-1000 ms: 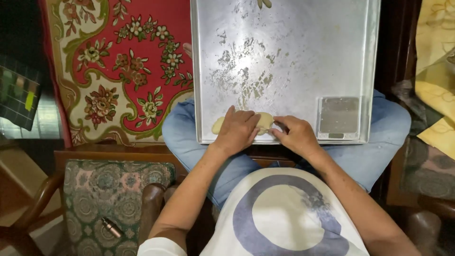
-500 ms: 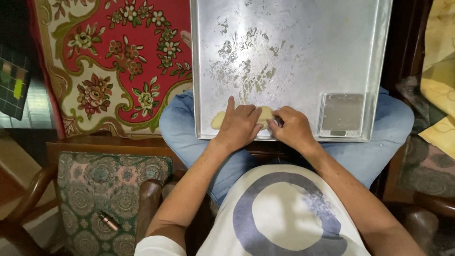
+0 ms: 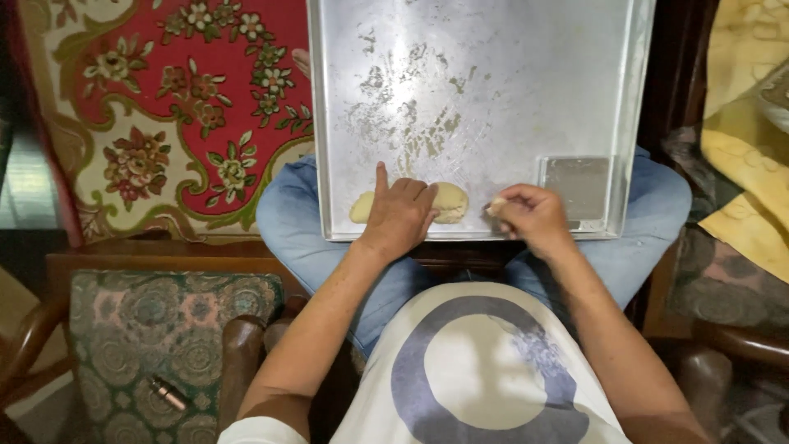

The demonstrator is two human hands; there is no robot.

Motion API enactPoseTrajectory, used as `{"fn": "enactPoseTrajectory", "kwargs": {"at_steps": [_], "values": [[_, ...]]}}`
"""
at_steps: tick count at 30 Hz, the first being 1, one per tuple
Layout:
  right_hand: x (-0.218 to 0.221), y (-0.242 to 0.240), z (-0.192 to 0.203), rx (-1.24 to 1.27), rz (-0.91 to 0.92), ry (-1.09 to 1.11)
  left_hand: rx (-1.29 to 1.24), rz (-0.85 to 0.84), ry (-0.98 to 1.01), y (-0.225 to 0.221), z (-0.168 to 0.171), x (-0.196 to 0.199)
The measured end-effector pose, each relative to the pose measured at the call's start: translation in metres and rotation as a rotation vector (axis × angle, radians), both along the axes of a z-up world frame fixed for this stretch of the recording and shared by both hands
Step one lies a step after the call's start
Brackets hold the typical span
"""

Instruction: Shaping small pieces of dough into seed-like forms and placing them on a metal tray.

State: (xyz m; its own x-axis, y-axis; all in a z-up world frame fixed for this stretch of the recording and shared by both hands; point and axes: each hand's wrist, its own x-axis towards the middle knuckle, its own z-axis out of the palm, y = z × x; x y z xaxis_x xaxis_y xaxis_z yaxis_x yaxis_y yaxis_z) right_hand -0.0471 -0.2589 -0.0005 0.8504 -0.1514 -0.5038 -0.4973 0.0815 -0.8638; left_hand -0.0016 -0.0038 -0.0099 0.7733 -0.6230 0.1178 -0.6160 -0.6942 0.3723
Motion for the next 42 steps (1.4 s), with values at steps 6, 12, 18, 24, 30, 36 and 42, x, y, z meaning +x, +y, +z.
{"fn": "enactPoseTrajectory", "kwargs": {"at_steps": [6,12,18,24,30,36,42], "values": [[-0.004,-0.076,0.010,-0.431,-0.013,-0.093,-0.017,-0.009,-0.018,-0.001,-0.003,0.001],[-0.003,-0.097,0.007,-0.979,0.196,-0.388,0.001,0.013,0.030,-0.001,0.001,0.002],[-0.012,-0.113,-0.003,-1.265,0.189,-0.443,0.043,0.034,0.041,0.003,0.002,0.005],[-0.008,-0.040,0.013,-0.907,0.200,-0.610,0.061,0.066,0.112,0.004,0.013,0.006],[-0.004,0.030,0.004,-0.714,0.407,-0.641,0.086,0.080,0.196,0.001,0.023,0.008],[0.003,0.035,-0.020,-0.896,0.493,-0.656,0.064,0.074,0.180,0.000,0.018,0.008],[0.006,0.034,-0.038,-0.818,0.409,-0.598,0.046,0.064,0.162,0.002,0.013,0.007]]}}
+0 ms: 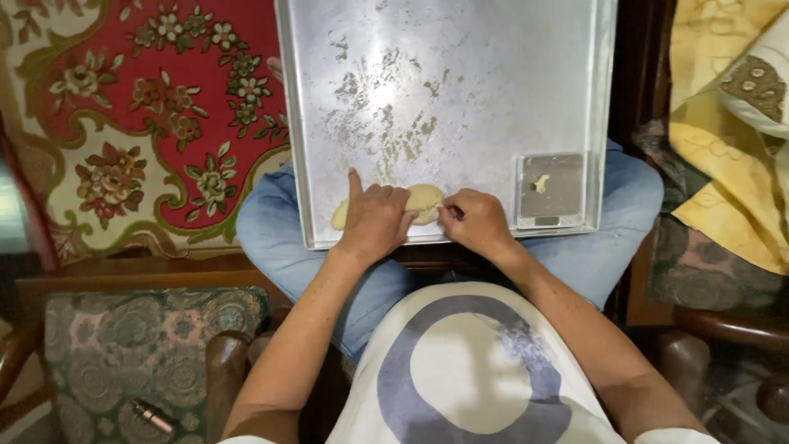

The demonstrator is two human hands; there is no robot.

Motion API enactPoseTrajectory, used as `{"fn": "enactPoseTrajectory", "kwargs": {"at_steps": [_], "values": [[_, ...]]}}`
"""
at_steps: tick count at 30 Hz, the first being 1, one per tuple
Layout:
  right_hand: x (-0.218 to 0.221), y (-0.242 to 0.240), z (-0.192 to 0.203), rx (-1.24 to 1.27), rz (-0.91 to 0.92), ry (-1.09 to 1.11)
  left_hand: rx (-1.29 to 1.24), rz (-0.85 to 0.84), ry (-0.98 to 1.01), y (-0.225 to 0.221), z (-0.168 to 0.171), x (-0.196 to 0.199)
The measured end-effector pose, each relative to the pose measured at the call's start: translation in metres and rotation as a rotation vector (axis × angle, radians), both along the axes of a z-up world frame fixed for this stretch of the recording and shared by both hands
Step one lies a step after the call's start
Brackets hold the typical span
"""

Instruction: Shaping small pieces of dough into seed-like forms and placing them on a metal tray.

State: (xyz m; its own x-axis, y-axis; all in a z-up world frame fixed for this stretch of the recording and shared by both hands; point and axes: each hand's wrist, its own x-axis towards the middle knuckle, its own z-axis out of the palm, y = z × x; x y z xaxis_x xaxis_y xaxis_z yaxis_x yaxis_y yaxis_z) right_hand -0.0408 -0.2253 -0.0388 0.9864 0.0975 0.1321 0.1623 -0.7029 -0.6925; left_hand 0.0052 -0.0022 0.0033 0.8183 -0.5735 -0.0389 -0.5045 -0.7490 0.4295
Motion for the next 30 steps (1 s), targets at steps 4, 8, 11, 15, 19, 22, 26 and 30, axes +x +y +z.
{"fn": "enactPoseTrajectory", "kwargs": {"at_steps": [4,8,11,15,19,22,26,30], "values": [[-0.008,-0.019,0.018,0.321,-0.200,0.172,0.005,-0.010,-0.042,0.000,-0.003,0.001],[-0.014,-0.078,0.060,0.116,-0.280,-0.029,0.011,-0.010,-0.043,0.002,-0.009,0.000],[-0.021,-0.129,0.061,-0.082,-0.283,-0.074,0.008,-0.007,-0.023,0.000,-0.003,0.001],[-0.022,-0.136,0.047,-0.194,-0.242,-0.017,0.024,-0.014,-0.023,0.000,-0.003,0.001],[-0.017,-0.130,0.050,-0.270,-0.212,0.015,0.007,-0.005,-0.042,-0.001,-0.004,0.001],[-0.024,-0.139,0.042,-0.276,-0.237,0.007,0.014,-0.010,-0.041,0.001,-0.002,0.000],[-0.019,-0.142,0.068,-0.120,-0.280,0.056,0.025,-0.024,-0.037,-0.001,0.004,0.000],[-0.013,-0.139,0.071,-0.142,-0.242,0.088,0.043,-0.030,-0.034,0.000,0.001,-0.001]]}}
